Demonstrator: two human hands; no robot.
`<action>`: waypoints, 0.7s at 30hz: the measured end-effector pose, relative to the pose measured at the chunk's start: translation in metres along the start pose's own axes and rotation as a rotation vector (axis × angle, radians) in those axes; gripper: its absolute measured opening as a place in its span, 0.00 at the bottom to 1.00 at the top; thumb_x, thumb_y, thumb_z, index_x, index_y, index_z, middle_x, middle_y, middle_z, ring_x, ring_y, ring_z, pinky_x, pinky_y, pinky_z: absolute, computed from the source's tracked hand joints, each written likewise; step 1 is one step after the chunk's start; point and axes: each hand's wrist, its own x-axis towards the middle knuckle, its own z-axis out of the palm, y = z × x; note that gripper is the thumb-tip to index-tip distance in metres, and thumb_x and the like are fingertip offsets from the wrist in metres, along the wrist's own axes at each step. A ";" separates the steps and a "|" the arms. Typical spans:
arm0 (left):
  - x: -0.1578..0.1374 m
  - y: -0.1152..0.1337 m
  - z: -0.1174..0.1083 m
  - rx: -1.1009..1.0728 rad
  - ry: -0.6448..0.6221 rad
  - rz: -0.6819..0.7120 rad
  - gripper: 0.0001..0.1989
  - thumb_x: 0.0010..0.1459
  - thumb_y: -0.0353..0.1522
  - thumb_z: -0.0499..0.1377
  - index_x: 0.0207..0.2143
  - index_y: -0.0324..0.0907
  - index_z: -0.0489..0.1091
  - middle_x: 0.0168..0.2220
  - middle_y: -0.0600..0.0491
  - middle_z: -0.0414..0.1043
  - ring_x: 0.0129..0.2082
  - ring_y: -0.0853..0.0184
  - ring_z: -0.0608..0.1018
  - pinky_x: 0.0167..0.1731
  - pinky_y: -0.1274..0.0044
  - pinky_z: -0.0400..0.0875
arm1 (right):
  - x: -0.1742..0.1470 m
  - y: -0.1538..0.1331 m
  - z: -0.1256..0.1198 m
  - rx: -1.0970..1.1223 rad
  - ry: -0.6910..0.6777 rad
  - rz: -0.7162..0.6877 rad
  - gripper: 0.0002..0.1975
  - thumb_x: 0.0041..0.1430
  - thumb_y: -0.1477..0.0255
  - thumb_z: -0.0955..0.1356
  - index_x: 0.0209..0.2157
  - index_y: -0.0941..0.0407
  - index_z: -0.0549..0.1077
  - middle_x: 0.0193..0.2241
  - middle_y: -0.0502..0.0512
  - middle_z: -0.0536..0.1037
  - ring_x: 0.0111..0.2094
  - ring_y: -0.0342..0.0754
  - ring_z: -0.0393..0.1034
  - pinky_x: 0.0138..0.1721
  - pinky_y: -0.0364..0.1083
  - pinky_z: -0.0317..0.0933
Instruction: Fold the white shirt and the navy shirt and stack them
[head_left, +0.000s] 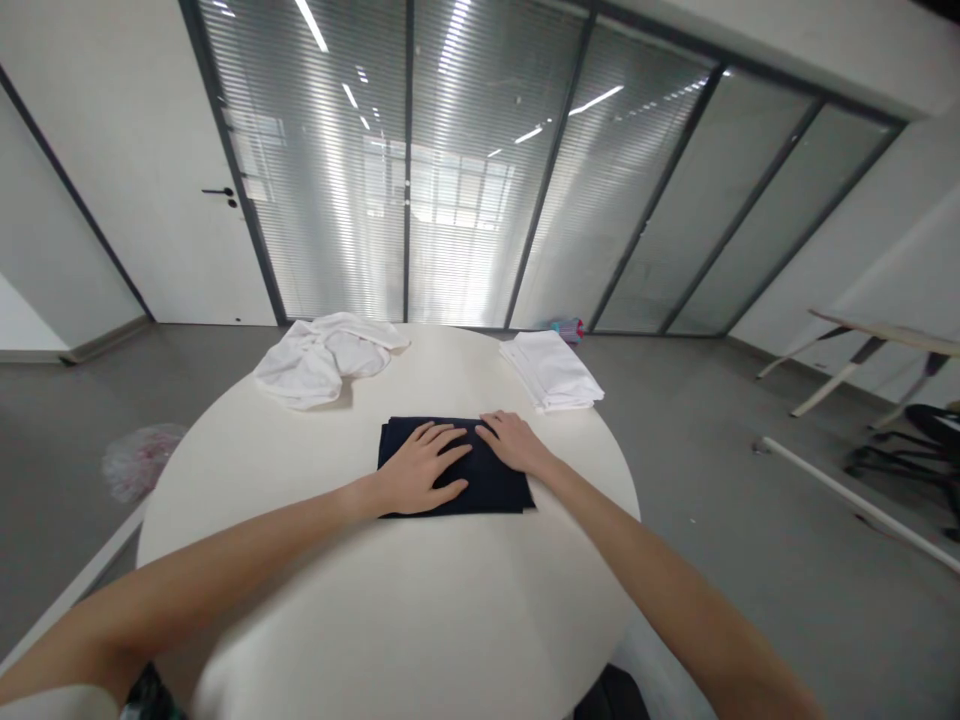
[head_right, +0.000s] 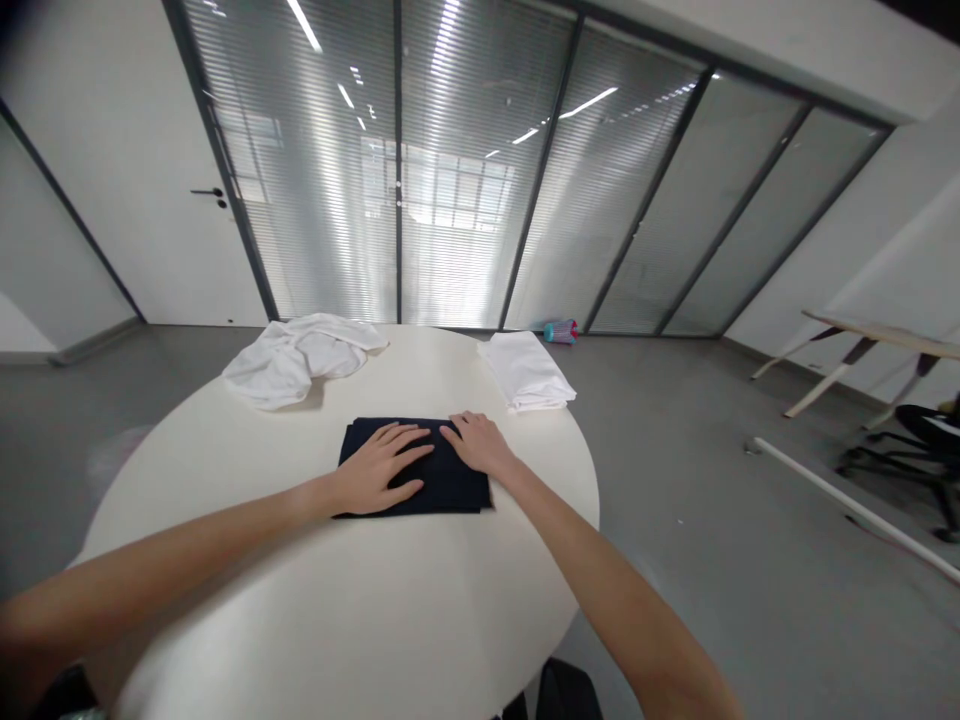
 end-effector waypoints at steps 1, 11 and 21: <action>0.001 0.004 -0.004 0.010 -0.004 0.069 0.26 0.64 0.46 0.55 0.58 0.41 0.68 0.59 0.41 0.67 0.58 0.52 0.69 0.56 0.62 0.60 | 0.006 0.004 -0.005 0.006 -0.002 -0.008 0.27 0.69 0.56 0.58 0.57 0.58 0.72 0.55 0.66 0.74 0.57 0.59 0.66 0.59 0.55 0.57; -0.017 0.014 -0.029 0.253 0.066 0.500 0.13 0.65 0.26 0.55 0.50 0.41 0.71 0.36 0.47 0.75 0.35 0.64 0.75 0.34 0.71 0.67 | 0.013 0.024 -0.045 0.531 -0.259 0.073 0.16 0.49 0.58 0.73 0.32 0.57 0.80 0.34 0.55 0.82 0.38 0.56 0.75 0.41 0.49 0.67; -0.040 -0.035 -0.038 0.284 0.046 0.311 0.20 0.65 0.22 0.52 0.57 0.41 0.67 0.46 0.44 0.74 0.44 0.62 0.75 0.44 0.71 0.68 | -0.009 0.004 -0.055 0.871 -0.149 0.211 0.12 0.50 0.71 0.71 0.39 0.57 0.79 0.39 0.55 0.82 0.43 0.55 0.76 0.45 0.50 0.70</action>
